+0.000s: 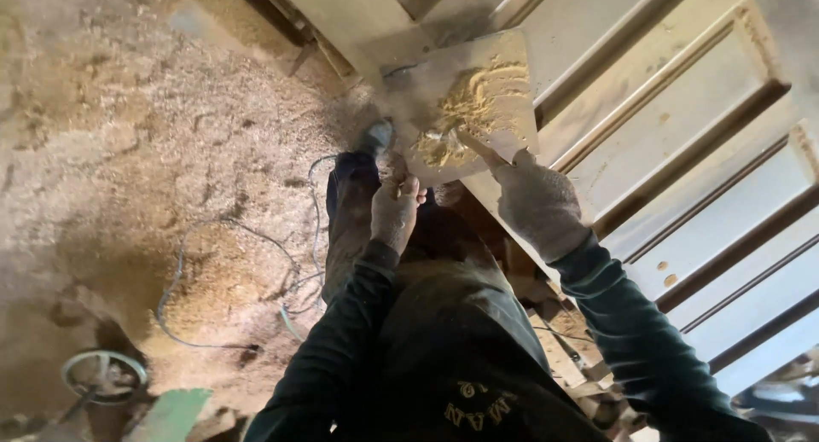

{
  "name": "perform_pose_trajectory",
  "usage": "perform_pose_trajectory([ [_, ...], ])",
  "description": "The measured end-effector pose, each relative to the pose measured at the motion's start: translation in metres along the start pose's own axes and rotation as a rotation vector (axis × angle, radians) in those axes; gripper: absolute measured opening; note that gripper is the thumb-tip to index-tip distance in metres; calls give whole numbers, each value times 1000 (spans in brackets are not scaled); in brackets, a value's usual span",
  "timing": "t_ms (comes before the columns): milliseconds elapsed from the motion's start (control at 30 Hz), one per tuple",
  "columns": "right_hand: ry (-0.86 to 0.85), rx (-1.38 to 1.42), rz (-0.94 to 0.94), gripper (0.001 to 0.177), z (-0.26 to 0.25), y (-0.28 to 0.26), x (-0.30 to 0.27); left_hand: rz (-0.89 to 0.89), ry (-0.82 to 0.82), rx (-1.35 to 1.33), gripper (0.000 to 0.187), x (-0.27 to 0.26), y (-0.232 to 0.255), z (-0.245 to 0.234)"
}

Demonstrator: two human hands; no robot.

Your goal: Applying wood filler to small holes and imperfections on a wooden door using a hawk and a small applicator stick.

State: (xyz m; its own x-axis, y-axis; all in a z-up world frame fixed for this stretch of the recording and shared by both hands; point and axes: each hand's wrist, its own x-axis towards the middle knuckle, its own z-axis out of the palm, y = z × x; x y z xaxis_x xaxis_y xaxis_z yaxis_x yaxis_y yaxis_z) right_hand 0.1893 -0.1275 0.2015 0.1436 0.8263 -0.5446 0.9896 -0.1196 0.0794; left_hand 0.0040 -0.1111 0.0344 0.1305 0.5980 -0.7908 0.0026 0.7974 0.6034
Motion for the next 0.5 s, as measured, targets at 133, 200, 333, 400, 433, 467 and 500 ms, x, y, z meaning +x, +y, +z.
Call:
perform_pose_trajectory([
  [133,50,-114,-134,18,-21,-16,7,59,9,-31,22,0,-20,4],
  [200,33,-132,-151,14,-29,-19,8,19,3,-102,24,3,-26,6],
  [333,-24,-176,-169,4,-40,-21,8,-8,25,-191,26,12,-40,12],
  [400,-12,-211,-169,5,-43,-13,6,0,15,-206,26,12,-41,13],
  [433,-9,-229,-174,7,-43,-11,5,-1,15,-208,26,11,-43,10],
  [467,-2,-239,-180,7,-34,-5,3,6,17,-219,26,13,-41,14],
  [500,86,-261,-224,9,-25,0,2,-9,16,-225,26,12,-41,14],
])
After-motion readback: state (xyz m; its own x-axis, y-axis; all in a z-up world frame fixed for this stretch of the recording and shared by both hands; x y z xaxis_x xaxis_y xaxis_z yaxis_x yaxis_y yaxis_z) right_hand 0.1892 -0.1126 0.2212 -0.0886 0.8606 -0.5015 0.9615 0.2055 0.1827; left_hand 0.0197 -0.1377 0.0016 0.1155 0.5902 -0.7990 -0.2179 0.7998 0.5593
